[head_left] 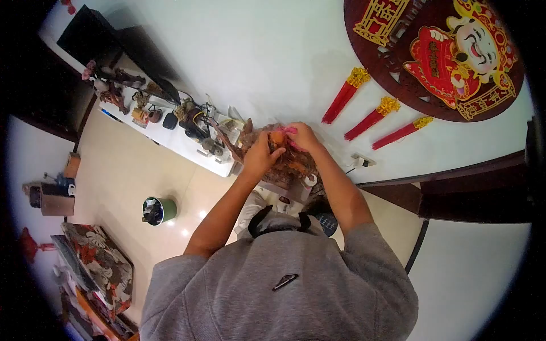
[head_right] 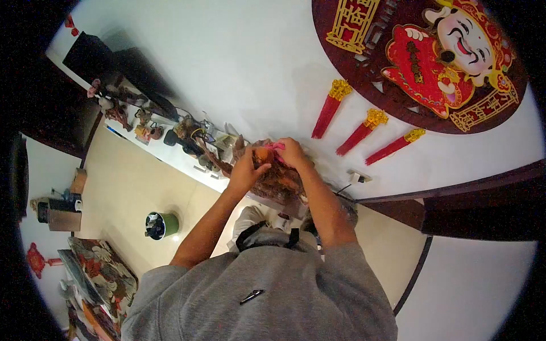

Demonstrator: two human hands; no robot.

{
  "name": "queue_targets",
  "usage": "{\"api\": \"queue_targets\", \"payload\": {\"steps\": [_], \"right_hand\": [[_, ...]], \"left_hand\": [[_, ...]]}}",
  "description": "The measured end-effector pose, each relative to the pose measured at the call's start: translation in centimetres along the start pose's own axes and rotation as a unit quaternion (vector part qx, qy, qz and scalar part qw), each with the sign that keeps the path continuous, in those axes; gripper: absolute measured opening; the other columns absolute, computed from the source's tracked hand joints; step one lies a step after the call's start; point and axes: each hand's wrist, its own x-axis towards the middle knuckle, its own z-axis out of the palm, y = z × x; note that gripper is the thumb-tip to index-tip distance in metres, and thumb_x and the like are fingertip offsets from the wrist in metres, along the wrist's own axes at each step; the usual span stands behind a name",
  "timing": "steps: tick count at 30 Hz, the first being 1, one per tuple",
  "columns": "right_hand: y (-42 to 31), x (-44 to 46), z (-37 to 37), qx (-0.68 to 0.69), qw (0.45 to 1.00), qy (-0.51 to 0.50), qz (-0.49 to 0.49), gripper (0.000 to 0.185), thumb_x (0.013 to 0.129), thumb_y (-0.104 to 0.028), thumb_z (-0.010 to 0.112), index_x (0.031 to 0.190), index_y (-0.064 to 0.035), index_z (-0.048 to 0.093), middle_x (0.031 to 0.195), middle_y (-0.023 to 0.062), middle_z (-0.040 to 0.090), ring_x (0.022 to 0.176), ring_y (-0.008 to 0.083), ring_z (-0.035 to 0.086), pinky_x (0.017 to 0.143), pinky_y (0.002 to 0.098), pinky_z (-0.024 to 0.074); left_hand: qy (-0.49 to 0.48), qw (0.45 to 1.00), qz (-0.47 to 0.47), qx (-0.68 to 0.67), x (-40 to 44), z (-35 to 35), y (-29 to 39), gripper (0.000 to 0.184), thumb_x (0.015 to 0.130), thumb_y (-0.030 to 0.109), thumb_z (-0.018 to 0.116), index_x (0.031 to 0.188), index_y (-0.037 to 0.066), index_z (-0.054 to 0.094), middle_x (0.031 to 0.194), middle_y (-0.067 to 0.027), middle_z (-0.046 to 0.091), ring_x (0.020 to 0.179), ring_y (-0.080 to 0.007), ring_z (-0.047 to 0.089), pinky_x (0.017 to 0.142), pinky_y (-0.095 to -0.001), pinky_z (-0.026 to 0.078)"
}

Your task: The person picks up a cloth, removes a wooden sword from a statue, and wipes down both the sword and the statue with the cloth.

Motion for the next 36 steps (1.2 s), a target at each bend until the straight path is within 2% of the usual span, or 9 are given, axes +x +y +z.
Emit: {"api": "queue_targets", "payload": {"steps": [6, 9, 12, 21, 24, 27, 31, 34, 36], "right_hand": [[-4.7, -0.7, -1.5, -0.291, 0.947, 0.124, -0.061, 0.024, 0.078, -0.007, 0.069, 0.102, -0.0113, 0.071, 0.107, 0.0143, 0.064, 0.1, 0.0349, 0.062, 0.084, 0.0442, 0.0509], [-3.9, -0.2, -1.1, -0.1, 0.968, 0.189, -0.134, 0.025, 0.077, -0.008, 0.071, 0.102, -0.0122, 0.072, 0.104, 0.0139, 0.063, 0.097, 0.0344, 0.062, 0.083, 0.043, 0.0513], [-1.3, 1.1, -0.4, 0.019, 0.998, -0.032, -0.043, 0.025, 0.076, -0.01, 0.072, 0.101, -0.0118, 0.072, 0.101, 0.0141, 0.062, 0.094, 0.034, 0.062, 0.082, 0.0428, 0.0517], [-3.3, -0.1, -0.7, -0.343, 0.929, 0.134, -0.028, 0.02, 0.08, -0.015, 0.071, 0.1, -0.0109, 0.071, 0.107, 0.0137, 0.059, 0.102, 0.0375, 0.06, 0.085, 0.044, 0.0522], [-3.7, -0.6, -1.4, -0.16, 0.96, 0.226, -0.046, 0.019, 0.079, -0.015, 0.071, 0.097, -0.0086, 0.071, 0.101, 0.0144, 0.064, 0.096, 0.0352, 0.063, 0.083, 0.0432, 0.0524], [-1.6, 0.7, -0.8, 0.097, 0.993, 0.069, -0.016, 0.019, 0.078, -0.015, 0.071, 0.095, -0.0058, 0.071, 0.092, 0.0157, 0.068, 0.088, 0.0343, 0.066, 0.079, 0.0422, 0.0525], [-0.4, 0.9, -0.1, -0.065, 0.998, 0.005, 0.008, 0.021, 0.077, -0.011, 0.072, 0.098, -0.0107, 0.073, 0.093, 0.0144, 0.069, 0.088, 0.0301, 0.065, 0.079, 0.0383, 0.0517], [-2.6, -0.1, 0.0, -0.276, 0.953, 0.122, -0.019, 0.025, 0.076, -0.011, 0.073, 0.1, -0.0121, 0.073, 0.097, 0.0145, 0.067, 0.093, 0.0332, 0.063, 0.081, 0.0406, 0.0514], [-3.4, -1.1, -0.2, -0.237, 0.954, 0.183, -0.021, 0.025, 0.076, -0.012, 0.073, 0.101, -0.0122, 0.072, 0.099, 0.0154, 0.066, 0.096, 0.035, 0.062, 0.081, 0.0419, 0.0512]], "left_hand": [[-0.003, 1.0, 0.0, -0.02, 0.0, -0.4, 0.6, 0.058, 0.083, 0.034, 0.077, 0.122, 0.005, 0.045, 0.103, -0.024, 0.066, 0.096, -0.0435, 0.065, 0.079, -0.0484, 0.051], [-0.01, 1.0, -0.017, -0.024, -0.3, -0.6, 0.8, 0.058, 0.083, 0.032, 0.077, 0.122, 0.004, 0.045, 0.102, -0.0235, 0.067, 0.097, -0.0428, 0.065, 0.081, -0.0468, 0.051], [-0.008, 0.999, -0.027, -0.015, -0.3, -0.3, 0.6, 0.056, 0.083, 0.037, 0.076, 0.121, 0.007, 0.047, 0.104, -0.0214, 0.067, 0.097, -0.0422, 0.065, 0.078, -0.0491, 0.051], [-0.003, 0.999, -0.03, -0.017, -0.2, -0.5, 0.9, 0.056, 0.082, 0.039, 0.075, 0.12, 0.009, 0.048, 0.104, -0.0201, 0.067, 0.096, -0.0404, 0.065, 0.076, -0.0494, 0.051], [-0.004, 0.999, -0.035, -0.026, -0.2, -0.4, 0.6, 0.056, 0.082, 0.039, 0.075, 0.121, 0.009, 0.048, 0.106, -0.0203, 0.067, 0.097, -0.04, 0.065, 0.078, -0.0492, 0.051], [0.008, 1.0, -0.02, -0.013, -0.2, 0.1, 0.2, 0.056, 0.082, 0.039, 0.075, 0.121, 0.009, 0.048, 0.107, -0.0204, 0.067, 0.098, -0.0399, 0.065, 0.079, -0.0495, 0.05], [0.019, 1.0, -0.008, -0.006, -0.2, -0.1, 0.5, 0.055, 0.082, 0.039, 0.075, 0.121, 0.009, 0.048, 0.108, -0.0211, 0.067, 0.099, -0.0405, 0.064, 0.079, -0.0501, 0.05], [-0.031, 0.999, -0.038, -0.002, -0.2, -0.6, 0.8, 0.062, 0.082, 0.036, 0.077, 0.126, 0.005, 0.045, 0.113, -0.0223, 0.065, 0.103, -0.0418, 0.063, 0.084, -0.0468, 0.051], [-0.015, 0.999, -0.028, -0.005, -0.2, -0.5, 1.0, 0.062, 0.083, 0.036, 0.077, 0.125, 0.005, 0.045, 0.112, -0.0226, 0.065, 0.103, -0.042, 0.063, 0.083, -0.0466, 0.051]]}}
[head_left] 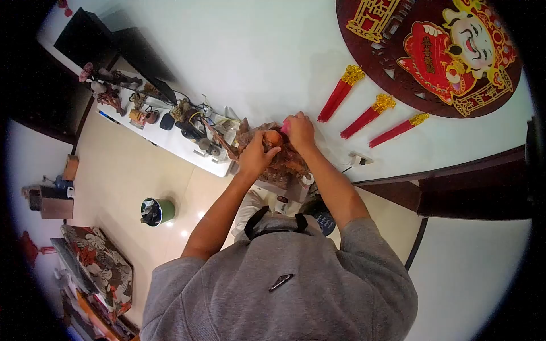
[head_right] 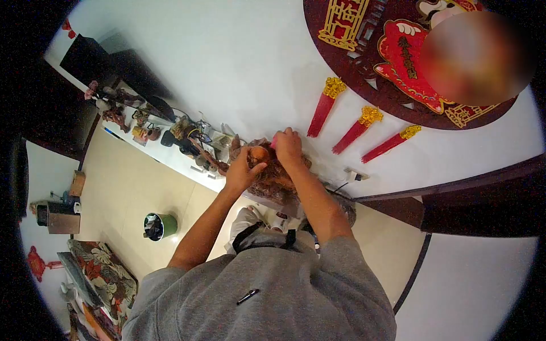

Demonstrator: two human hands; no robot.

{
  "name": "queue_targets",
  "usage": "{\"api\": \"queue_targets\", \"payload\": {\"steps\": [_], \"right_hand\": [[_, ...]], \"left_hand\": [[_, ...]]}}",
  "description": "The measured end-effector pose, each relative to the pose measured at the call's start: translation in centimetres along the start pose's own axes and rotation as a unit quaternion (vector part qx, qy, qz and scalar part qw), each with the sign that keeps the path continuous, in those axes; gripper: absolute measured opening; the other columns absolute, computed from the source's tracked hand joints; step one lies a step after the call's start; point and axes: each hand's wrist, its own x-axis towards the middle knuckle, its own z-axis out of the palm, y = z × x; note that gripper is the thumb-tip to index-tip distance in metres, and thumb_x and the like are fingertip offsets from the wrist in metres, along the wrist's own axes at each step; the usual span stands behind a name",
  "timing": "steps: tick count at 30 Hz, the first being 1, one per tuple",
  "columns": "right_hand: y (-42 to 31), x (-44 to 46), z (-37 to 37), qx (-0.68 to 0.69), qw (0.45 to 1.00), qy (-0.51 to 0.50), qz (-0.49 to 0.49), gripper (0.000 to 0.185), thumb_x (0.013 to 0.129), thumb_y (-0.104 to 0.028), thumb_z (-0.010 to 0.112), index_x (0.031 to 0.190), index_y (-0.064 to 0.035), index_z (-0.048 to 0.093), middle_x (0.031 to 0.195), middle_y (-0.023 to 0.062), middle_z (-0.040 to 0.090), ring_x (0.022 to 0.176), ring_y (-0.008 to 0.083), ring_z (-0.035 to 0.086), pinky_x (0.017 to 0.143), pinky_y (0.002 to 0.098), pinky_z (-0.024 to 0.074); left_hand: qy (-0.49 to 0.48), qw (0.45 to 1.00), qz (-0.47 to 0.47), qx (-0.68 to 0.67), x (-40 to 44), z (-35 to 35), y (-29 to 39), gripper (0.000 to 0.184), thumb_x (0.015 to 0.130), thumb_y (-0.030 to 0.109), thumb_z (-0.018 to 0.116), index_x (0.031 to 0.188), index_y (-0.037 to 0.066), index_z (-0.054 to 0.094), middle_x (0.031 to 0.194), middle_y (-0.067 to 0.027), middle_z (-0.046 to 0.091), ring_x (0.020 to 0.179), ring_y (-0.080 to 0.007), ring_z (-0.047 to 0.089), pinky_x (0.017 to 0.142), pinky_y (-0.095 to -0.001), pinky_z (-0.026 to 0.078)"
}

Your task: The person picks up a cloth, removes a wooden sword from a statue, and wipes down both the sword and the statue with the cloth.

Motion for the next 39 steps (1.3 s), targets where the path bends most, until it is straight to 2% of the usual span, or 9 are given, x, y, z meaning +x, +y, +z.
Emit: {"api": "queue_targets", "payload": {"steps": [4, 7, 13, 16, 19, 25, 31, 37, 39], "right_hand": [[0.4, 0.8, 1.2, 0.208, 0.975, 0.075, -0.032, 0.023, 0.078, -0.014, 0.073, 0.1, -0.0113, 0.072, 0.099, 0.0163, 0.065, 0.096, 0.0359, 0.062, 0.082, 0.0424, 0.051], [0.6, 2.0, 2.4, 0.313, 0.947, -0.057, -0.034, 0.022, 0.078, -0.013, 0.074, 0.099, -0.0105, 0.071, 0.097, 0.0155, 0.065, 0.094, 0.0365, 0.062, 0.083, 0.0428, 0.0508], [-1.2, 2.4, -0.1, 0.058, 0.991, -0.058, -0.103, 0.029, 0.075, -0.012, 0.079, 0.103, -0.0101, 0.071, 0.104, 0.0139, 0.063, 0.099, 0.0321, 0.062, 0.087, 0.0385, 0.05], [-1.5, 3.4, 0.4, 0.124, 0.989, 0.012, -0.076, 0.03, 0.075, -0.011, 0.078, 0.104, -0.0099, 0.07, 0.105, 0.013, 0.062, 0.102, 0.0317, 0.061, 0.089, 0.0388, 0.0493], [-1.0, 3.8, 0.9, 0.282, 0.948, -0.086, -0.122, 0.027, 0.076, -0.009, 0.075, 0.103, -0.01, 0.07, 0.101, 0.0128, 0.062, 0.099, 0.0343, 0.059, 0.088, 0.0414, 0.0492], [-1.5, 3.8, 0.8, 0.127, 0.986, -0.045, -0.1, 0.027, 0.078, -0.009, 0.073, 0.105, -0.011, 0.07, 0.105, 0.0133, 0.063, 0.103, 0.034, 0.06, 0.09, 0.0398, 0.0491], [1.4, 0.9, 2.1, 0.232, 0.97, 0.021, -0.066, 0.024, 0.078, -0.012, 0.07, 0.102, -0.0143, 0.072, 0.104, 0.0141, 0.062, 0.101, 0.0354, 0.06, 0.088, 0.0433, 0.0494], [1.6, 1.0, -1.9, 0.029, 0.989, -0.143, -0.01, 0.025, 0.076, -0.013, 0.073, 0.1, -0.0128, 0.071, 0.102, 0.0155, 0.061, 0.099, 0.036, 0.06, 0.088, 0.0423, 0.05], [1.7, 1.1, -1.9, 0.071, 0.995, -0.059, -0.036, 0.025, 0.076, -0.013, 0.073, 0.101, -0.0127, 0.071, 0.103, 0.016, 0.061, 0.099, 0.0365, 0.061, 0.088, 0.0422, 0.0502]], "left_hand": [[0.012, 1.0, 0.008, -0.01, 0.0, 0.1, -0.3, 0.061, 0.083, 0.036, 0.077, 0.123, 0.004, 0.045, 0.112, -0.0234, 0.065, 0.103, -0.0424, 0.063, 0.083, -0.0466, 0.051], [0.011, 1.0, 0.022, -0.018, 0.1, 0.2, -0.6, 0.06, 0.083, 0.035, 0.078, 0.123, 0.003, 0.045, 0.111, -0.0245, 0.065, 0.103, -0.043, 0.063, 0.083, -0.0468, 0.051], [0.038, 0.999, 0.031, -0.024, 0.0, 0.4, -0.8, 0.057, 0.082, 0.04, 0.075, 0.122, 0.01, 0.049, 0.111, -0.0169, 0.065, 0.098, -0.0395, 0.064, 0.078, -0.047, 0.051], [0.016, 0.999, 0.01, -0.039, -0.1, 0.0, -0.4, 0.056, 0.083, 0.04, 0.075, 0.123, 0.01, 0.049, 0.112, -0.0168, 0.065, 0.098, -0.0396, 0.064, 0.079, -0.0467, 0.051], [0.039, 0.999, 0.024, -0.014, -0.4, 0.0, -0.2, 0.056, 0.083, 0.04, 0.075, 0.123, 0.01, 0.048, 0.112, -0.0167, 0.065, 0.097, -0.0392, 0.064, 0.078, -0.0462, 0.051], [0.028, 0.999, 0.016, -0.026, -0.2, -0.3, 0.0, 0.059, 0.083, 0.038, 0.077, 0.122, 0.006, 0.048, 0.108, -0.021, 0.066, 0.101, -0.0406, 0.065, 0.082, -0.0462, 0.051], [0.031, 0.999, 0.017, -0.029, -0.1, 0.4, -0.8, 0.057, 0.082, 0.04, 0.075, 0.123, 0.009, 0.048, 0.113, -0.0179, 0.064, 0.101, -0.0392, 0.063, 0.079, -0.0466, 0.051], [0.026, 0.999, 0.014, -0.028, -0.3, -0.1, -0.3, 0.057, 0.081, 0.04, 0.076, 0.121, 0.009, 0.049, 0.112, -0.018, 0.064, 0.1, -0.0392, 0.063, 0.079, -0.0464, 0.051], [0.025, 0.999, 0.011, -0.031, -0.2, 0.1, -0.4, 0.057, 0.081, 0.04, 0.076, 0.121, 0.009, 0.049, 0.112, -0.0179, 0.064, 0.1, -0.0391, 0.063, 0.079, -0.0463, 0.051]]}}
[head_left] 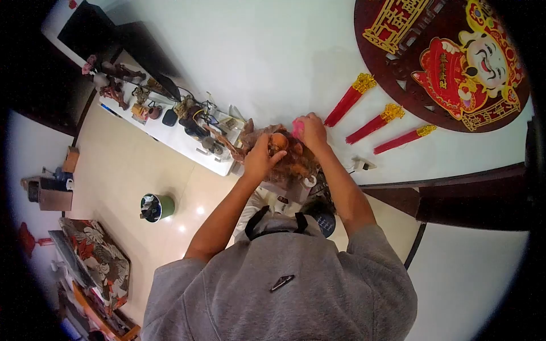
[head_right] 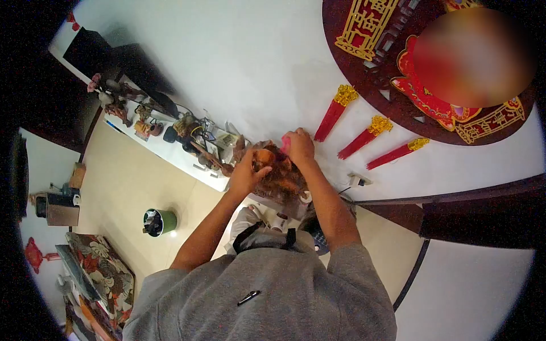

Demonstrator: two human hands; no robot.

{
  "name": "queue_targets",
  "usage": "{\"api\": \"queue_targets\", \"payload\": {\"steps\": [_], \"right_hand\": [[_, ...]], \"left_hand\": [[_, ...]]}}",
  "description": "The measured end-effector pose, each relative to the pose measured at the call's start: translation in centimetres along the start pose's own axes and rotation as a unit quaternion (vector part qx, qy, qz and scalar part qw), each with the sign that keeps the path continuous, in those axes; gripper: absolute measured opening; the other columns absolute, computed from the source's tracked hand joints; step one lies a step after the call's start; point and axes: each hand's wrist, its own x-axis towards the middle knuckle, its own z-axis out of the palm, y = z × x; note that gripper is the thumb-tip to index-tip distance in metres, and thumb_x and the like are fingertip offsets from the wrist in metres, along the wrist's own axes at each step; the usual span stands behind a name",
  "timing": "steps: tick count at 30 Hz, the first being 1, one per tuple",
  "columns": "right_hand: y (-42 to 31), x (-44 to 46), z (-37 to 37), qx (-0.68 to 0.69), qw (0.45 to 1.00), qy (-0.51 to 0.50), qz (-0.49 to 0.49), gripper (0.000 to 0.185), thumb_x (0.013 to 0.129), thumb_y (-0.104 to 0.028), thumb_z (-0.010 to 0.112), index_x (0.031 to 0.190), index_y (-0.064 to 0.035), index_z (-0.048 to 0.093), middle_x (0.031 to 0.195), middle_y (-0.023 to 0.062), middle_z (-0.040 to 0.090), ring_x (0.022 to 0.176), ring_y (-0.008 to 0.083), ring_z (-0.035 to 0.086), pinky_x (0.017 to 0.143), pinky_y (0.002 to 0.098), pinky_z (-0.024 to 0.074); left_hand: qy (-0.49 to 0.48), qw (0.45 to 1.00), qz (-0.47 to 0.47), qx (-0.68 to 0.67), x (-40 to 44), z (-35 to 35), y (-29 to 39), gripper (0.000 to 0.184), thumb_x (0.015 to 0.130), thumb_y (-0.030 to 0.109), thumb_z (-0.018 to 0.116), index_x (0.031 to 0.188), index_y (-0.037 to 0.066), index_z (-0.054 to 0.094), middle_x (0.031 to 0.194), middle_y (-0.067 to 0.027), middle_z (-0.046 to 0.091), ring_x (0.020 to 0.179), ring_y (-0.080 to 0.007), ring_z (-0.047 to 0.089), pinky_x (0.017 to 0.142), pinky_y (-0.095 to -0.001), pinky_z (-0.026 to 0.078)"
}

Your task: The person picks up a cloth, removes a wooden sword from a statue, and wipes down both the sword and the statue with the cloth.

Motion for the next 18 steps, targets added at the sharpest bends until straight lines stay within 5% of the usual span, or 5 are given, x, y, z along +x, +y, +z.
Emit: {"api": "queue_targets", "payload": {"steps": [5, 8, 11, 14, 18], "right_hand": [[1.8, -0.5, 4.3, 0.162, 0.984, -0.069, -0.03, 0.022, 0.079, -0.009, 0.07, 0.1, -0.0136, 0.071, 0.103, 0.0167, 0.061, 0.102, 0.0357, 0.06, 0.087, 0.0428, 0.0502], [0.7, 0.7, 1.6, 0.058, 0.982, -0.179, 0.021, 0.021, 0.079, -0.01, 0.07, 0.1, -0.0135, 0.071, 0.106, 0.0164, 0.06, 0.105, 0.0347, 0.059, 0.086, 0.0427, 0.0506], [-0.3, 1.8, 1.4, -0.174, 0.98, -0.088, -0.048, 0.022, 0.079, -0.014, 0.07, 0.101, -0.0148, 0.071, 0.094, 0.0144, 0.059, 0.092, 0.0352, 0.062, 0.082, 0.0419, 0.0509], [-1.6, 1.5, 0.0, -0.022, 0.999, -0.004, -0.049, 0.02, 0.077, -0.015, 0.07, 0.097, -0.014, 0.071, 0.097, 0.0148, 0.06, 0.094, 0.0347, 0.061, 0.082, 0.043, 0.0509], [-0.2, 1.4, 1.6, 0.168, 0.968, -0.184, 0.039, 0.019, 0.076, -0.014, 0.072, 0.095, -0.014, 0.071, 0.102, 0.0143, 0.06, 0.099, 0.0338, 0.06, 0.083, 0.0438, 0.0516]], "left_hand": [[0.028, 0.999, 0.035, -0.008, -0.1, 0.3, -0.1, 0.058, 0.081, 0.039, 0.076, 0.122, 0.009, 0.049, 0.111, -0.0179, 0.064, 0.099, -0.0388, 0.063, 0.078, -0.0457, 0.052], [0.024, 0.999, 0.024, 0.005, 0.2, 0.1, 0.0, 0.058, 0.081, 0.039, 0.077, 0.123, 0.009, 0.05, 0.112, -0.0183, 0.064, 0.099, -0.0389, 0.064, 0.079, -0.0453, 0.052], [0.015, 1.0, 0.021, 0.011, -0.1, 0.4, -0.4, 0.059, 0.081, 0.038, 0.077, 0.124, 0.008, 0.05, 0.113, -0.0186, 0.064, 0.099, -0.0395, 0.063, 0.08, -0.0452, 0.052], [0.021, 0.999, 0.034, -0.003, 0.3, 0.4, -0.4, 0.061, 0.081, 0.039, 0.077, 0.125, 0.008, 0.049, 0.112, -0.0187, 0.064, 0.099, -0.0404, 0.063, 0.08, -0.0456, 0.052], [0.006, 0.999, 0.042, -0.007, 0.1, 0.5, -1.1, 0.061, 0.081, 0.04, 0.076, 0.126, 0.008, 0.048, 0.116, -0.019, 0.062, 0.102, -0.0411, 0.062, 0.082, -0.0463, 0.051]]}}
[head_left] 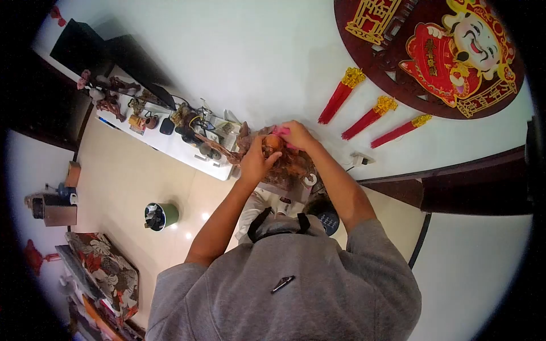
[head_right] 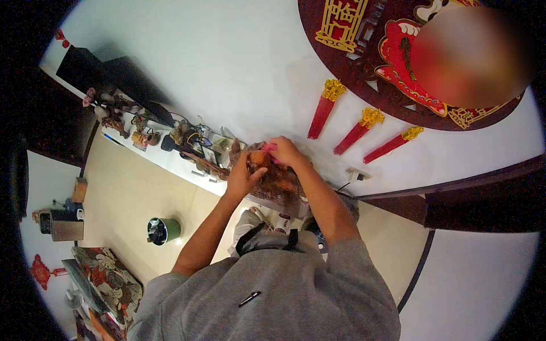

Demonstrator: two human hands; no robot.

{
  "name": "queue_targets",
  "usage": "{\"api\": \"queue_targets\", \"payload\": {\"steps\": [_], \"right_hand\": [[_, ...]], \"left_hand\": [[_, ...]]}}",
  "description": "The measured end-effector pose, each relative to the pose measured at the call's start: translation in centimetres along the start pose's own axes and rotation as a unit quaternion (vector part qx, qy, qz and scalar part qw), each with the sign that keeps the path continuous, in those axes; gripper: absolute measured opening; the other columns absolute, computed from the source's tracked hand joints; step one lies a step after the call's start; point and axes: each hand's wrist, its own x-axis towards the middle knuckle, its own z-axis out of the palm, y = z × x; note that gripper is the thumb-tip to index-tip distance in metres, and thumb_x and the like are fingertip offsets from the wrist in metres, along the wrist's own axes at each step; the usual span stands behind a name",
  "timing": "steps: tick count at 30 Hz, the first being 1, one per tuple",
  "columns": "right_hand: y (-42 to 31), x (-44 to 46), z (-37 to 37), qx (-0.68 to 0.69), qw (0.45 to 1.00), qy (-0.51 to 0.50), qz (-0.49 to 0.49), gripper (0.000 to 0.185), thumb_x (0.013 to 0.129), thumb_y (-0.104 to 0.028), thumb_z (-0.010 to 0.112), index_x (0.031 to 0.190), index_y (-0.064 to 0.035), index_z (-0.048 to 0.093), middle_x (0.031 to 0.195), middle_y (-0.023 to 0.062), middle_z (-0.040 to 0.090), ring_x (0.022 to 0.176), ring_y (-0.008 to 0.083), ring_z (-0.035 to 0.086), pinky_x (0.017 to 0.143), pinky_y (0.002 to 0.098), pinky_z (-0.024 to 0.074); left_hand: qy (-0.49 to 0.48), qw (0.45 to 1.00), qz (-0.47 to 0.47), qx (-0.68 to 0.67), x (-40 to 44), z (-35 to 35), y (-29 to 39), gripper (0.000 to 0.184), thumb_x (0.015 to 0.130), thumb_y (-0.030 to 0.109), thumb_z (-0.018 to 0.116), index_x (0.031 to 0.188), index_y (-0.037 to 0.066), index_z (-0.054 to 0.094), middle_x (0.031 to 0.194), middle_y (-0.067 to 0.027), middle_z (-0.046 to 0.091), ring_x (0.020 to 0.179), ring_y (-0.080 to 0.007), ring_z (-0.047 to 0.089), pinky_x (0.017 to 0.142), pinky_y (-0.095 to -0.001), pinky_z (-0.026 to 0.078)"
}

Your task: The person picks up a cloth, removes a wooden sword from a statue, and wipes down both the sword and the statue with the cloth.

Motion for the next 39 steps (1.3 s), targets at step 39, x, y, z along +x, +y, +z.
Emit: {"api": "queue_targets", "payload": {"steps": [39], "right_hand": [[0.9, -10.1, 4.1, -0.079, 0.962, 0.249, -0.085, 0.025, 0.078, -0.013, 0.067, 0.103, -0.0102, 0.071, 0.107, 0.0153, 0.058, 0.103, 0.0351, 0.057, 0.086, 0.0443, 0.0495]], "left_hand": [[0.0, 1.0, -0.027, 0.001, -0.1, 0.1, 0.1, 0.06, 0.081, 0.04, 0.076, 0.122, 0.006, 0.049, 0.112, -0.0199, 0.063, 0.101, -0.0414, 0.062, 0.081, -0.0469, 0.05]]}}
